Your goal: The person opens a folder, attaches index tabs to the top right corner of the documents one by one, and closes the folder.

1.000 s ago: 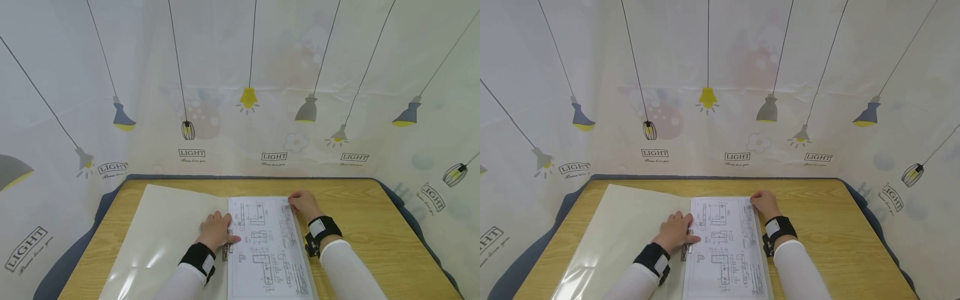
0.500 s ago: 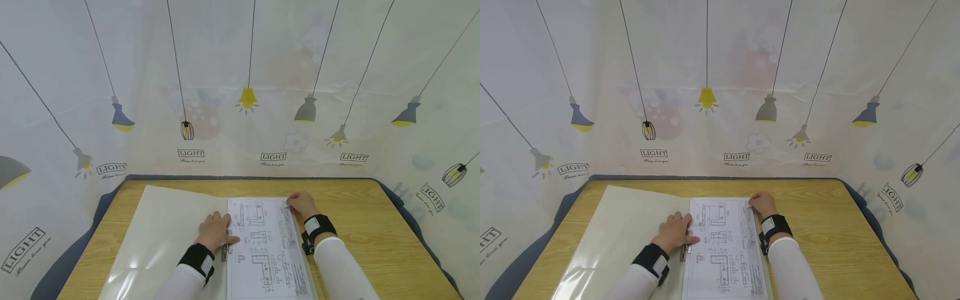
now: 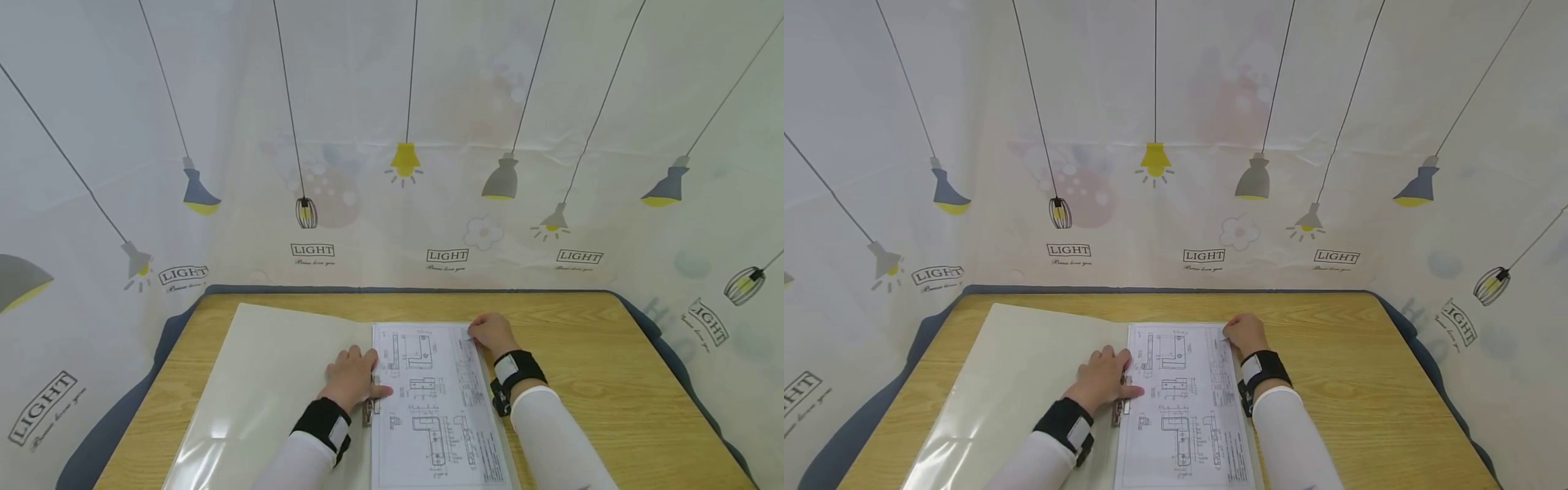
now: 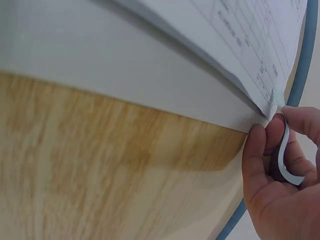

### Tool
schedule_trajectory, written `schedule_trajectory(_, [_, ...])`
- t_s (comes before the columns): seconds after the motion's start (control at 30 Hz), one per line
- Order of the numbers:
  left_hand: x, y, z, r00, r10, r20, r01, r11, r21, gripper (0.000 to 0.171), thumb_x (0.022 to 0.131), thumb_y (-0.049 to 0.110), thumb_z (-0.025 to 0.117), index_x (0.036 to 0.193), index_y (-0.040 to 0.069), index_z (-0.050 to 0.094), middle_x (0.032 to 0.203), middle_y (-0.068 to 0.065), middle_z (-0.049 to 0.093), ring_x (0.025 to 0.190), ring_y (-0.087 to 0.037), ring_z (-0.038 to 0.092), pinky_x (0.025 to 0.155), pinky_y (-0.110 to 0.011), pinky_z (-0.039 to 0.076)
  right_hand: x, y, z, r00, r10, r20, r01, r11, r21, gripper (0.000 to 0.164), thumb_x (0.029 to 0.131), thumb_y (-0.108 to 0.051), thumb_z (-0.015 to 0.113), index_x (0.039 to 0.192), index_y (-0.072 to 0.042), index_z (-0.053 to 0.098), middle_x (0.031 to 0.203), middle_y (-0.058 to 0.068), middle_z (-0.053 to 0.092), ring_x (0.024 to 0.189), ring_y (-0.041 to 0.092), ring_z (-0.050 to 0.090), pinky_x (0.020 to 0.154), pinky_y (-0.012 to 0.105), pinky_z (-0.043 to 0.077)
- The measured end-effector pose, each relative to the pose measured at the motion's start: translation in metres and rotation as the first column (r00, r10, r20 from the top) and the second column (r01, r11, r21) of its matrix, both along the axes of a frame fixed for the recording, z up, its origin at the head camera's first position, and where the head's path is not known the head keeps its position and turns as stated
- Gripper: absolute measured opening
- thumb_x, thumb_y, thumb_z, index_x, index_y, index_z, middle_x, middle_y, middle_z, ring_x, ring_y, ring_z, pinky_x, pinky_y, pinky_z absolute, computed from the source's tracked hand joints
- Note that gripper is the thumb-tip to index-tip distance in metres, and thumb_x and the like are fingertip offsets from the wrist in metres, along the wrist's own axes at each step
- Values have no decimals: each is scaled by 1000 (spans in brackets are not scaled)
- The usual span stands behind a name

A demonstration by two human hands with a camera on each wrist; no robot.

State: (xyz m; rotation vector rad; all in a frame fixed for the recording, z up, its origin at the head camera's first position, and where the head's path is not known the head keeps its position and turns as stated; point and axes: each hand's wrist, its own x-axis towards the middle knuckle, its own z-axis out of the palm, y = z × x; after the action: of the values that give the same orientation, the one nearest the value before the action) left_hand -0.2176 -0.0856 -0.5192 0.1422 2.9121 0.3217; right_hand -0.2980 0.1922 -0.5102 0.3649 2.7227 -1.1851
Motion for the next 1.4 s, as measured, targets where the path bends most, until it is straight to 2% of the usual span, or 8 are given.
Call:
schedule_trajectory(0.27, [0, -1, -1, 1000, 7, 4, -7, 1000, 4, 64, 64, 56, 78, 110, 17, 55, 95, -9, 44, 89, -26, 42, 72, -43, 40, 3, -4, 3, 997, 32, -69, -25, 994, 104, 10, 79, -7, 62, 81, 2, 66, 80, 12, 63, 70, 22, 55, 59, 27, 42])
schedule_trajectory(0.5, [-1, 0, -3, 1000, 8, 6, -8, 1000, -4, 65, 64, 57, 77, 110, 18, 55, 96, -9, 45, 90, -26, 42, 72, -43, 40, 4, -9, 6, 997, 34, -63, -24, 987, 161, 8, 81, -6, 63, 79, 1, 65, 80, 12, 63, 71, 23, 56, 62, 31, 45])
schedule_trajectory(0.9, [0, 0, 0, 1000, 4, 3, -4, 1000, -6, 64, 64, 57, 77, 110, 18, 55, 95, -8, 44, 89, -26, 41, 70, -42, 39, 5, -14, 3, 991, 64, -117, -31, 963, 267, 7, 82, -3, 61, 77, 0, 66, 80, 13, 65, 71, 25, 58, 68, 38, 48])
schedule_trajectory(1.13, [-2, 1, -2, 1000, 13, 11, -13, 1000, -15, 64, 64, 58, 77, 110, 19, 55, 95, -8, 43, 89, -26, 41, 71, -41, 38, 7, -13, 5, 990, 77, -116, -39, 952, 303, 4, 81, -3, 61, 80, 1, 63, 81, 14, 64, 70, 26, 56, 64, 36, 45])
schedule_trajectory(1.27, [-2, 0, -4, 1000, 16, 5, -16, 1000, -15, 63, 64, 58, 77, 109, 19, 55, 93, -7, 43, 88, -26, 41, 70, -41, 38, 9, -13, 3, 991, 70, -113, -27, 939, 344, 13, 83, -10, 64, 90, 1, 60, 84, 14, 64, 72, 26, 57, 66, 39, 46])
schedule_trajectory(1.4, [-2, 0, -4, 1000, 10, 2, -10, 1000, -15, 64, 64, 58, 77, 108, 18, 55, 93, -8, 43, 87, -26, 41, 69, -41, 38, 12, -10, 2, 986, 72, -147, -2, 904, 429, 24, 83, -18, 68, 95, 0, 59, 98, 19, 58, 90, 35, 54, 76, 47, 44])
